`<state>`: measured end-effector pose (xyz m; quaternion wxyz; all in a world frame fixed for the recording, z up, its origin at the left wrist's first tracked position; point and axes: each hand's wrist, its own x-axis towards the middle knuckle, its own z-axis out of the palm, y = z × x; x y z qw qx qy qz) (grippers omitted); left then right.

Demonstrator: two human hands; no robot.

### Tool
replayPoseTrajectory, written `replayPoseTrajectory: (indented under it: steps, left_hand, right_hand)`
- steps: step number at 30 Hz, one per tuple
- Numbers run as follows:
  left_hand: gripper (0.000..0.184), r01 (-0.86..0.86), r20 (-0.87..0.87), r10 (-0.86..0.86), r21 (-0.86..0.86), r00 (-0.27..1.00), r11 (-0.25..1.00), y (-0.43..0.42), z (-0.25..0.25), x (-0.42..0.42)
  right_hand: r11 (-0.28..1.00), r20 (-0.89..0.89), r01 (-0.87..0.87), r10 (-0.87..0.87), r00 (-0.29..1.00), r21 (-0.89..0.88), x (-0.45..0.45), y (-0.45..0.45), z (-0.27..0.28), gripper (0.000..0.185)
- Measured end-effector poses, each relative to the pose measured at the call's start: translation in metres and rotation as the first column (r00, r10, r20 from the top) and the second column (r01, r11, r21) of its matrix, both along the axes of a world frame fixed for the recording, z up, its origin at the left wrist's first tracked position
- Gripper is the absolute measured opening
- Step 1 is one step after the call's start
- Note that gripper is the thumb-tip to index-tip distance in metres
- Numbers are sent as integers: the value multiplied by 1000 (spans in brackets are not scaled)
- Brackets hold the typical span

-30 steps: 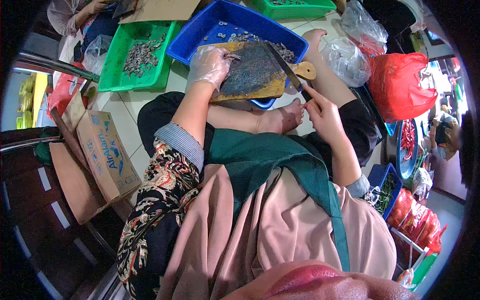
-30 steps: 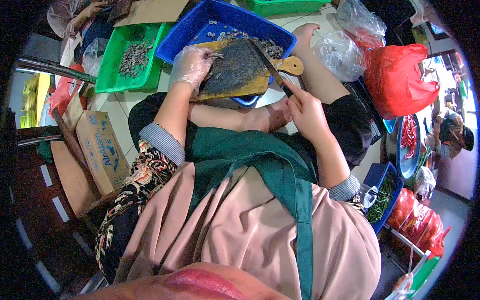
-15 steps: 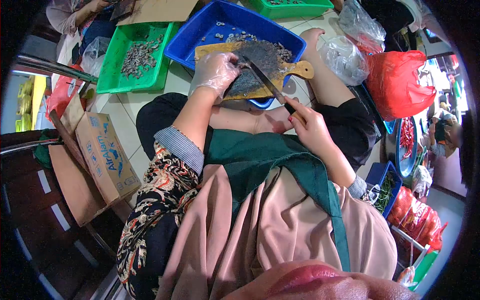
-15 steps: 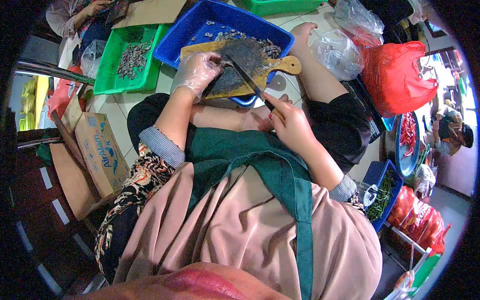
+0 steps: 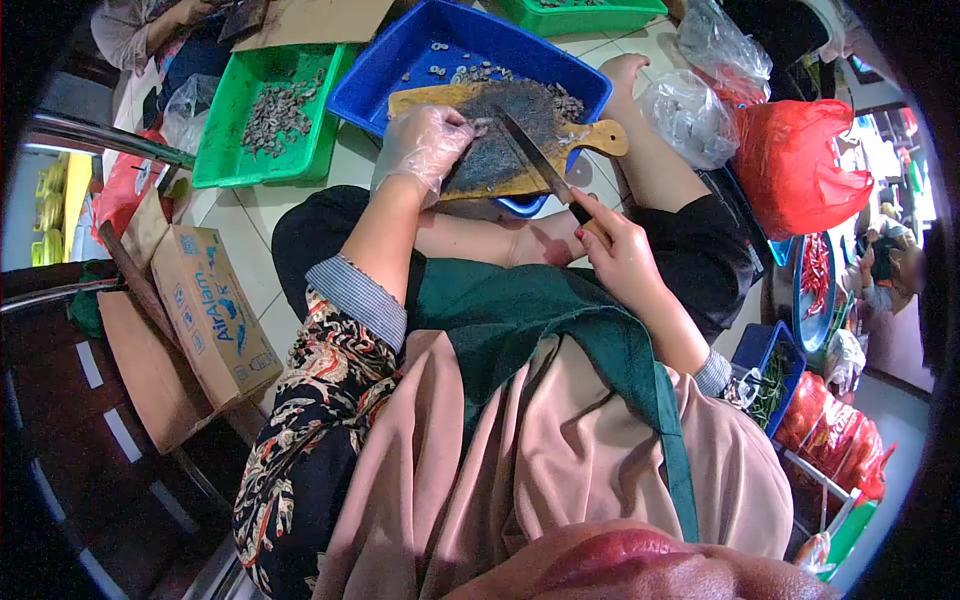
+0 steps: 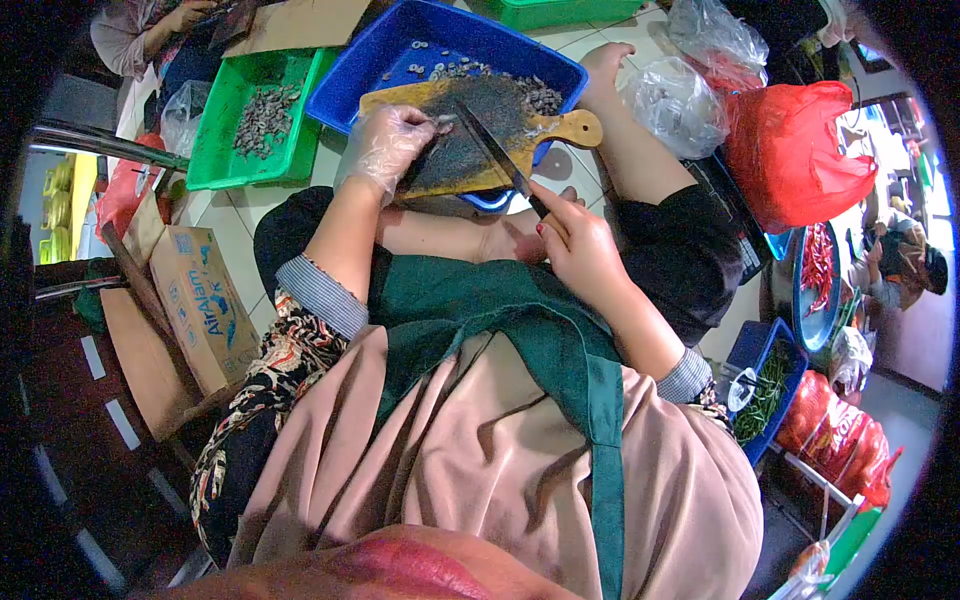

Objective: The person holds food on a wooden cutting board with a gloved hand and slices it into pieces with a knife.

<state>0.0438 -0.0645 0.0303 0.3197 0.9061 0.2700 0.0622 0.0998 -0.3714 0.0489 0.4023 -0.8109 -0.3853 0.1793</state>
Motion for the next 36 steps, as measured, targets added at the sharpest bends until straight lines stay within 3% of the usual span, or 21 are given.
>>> replayPoseTrajectory:
  steps: [6, 12, 18, 27, 36]
  left_hand:
    - [26, 20, -40, -8, 301, 999, 953, 3, -7, -1]
    - [27, -15, 122, -17, 262, 992, 965, 0, -13, 0]
    - [21, 28, 57, -46, 295, 997, 955, -9, -11, 1]
    - [19, 11, 145, -68, 367, 987, 930, -11, -19, 2]
    - [21, -19, 137, -26, 319, 990, 948, -13, -16, 1]
  right_hand:
    - [997, -33, -9, 6, 999, -78, 0, 0, 3, 57]
    - [998, -12, -25, 24, 1000, -51, -3, -2, -1, 58]
    - [997, 41, -73, 75, 996, -36, -9, 4, 3, 59]
    - [994, 94, -100, 104, 990, -40, -9, 4, 2, 61]
    - [995, 86, -99, 101, 991, -25, -8, 5, 0, 61]
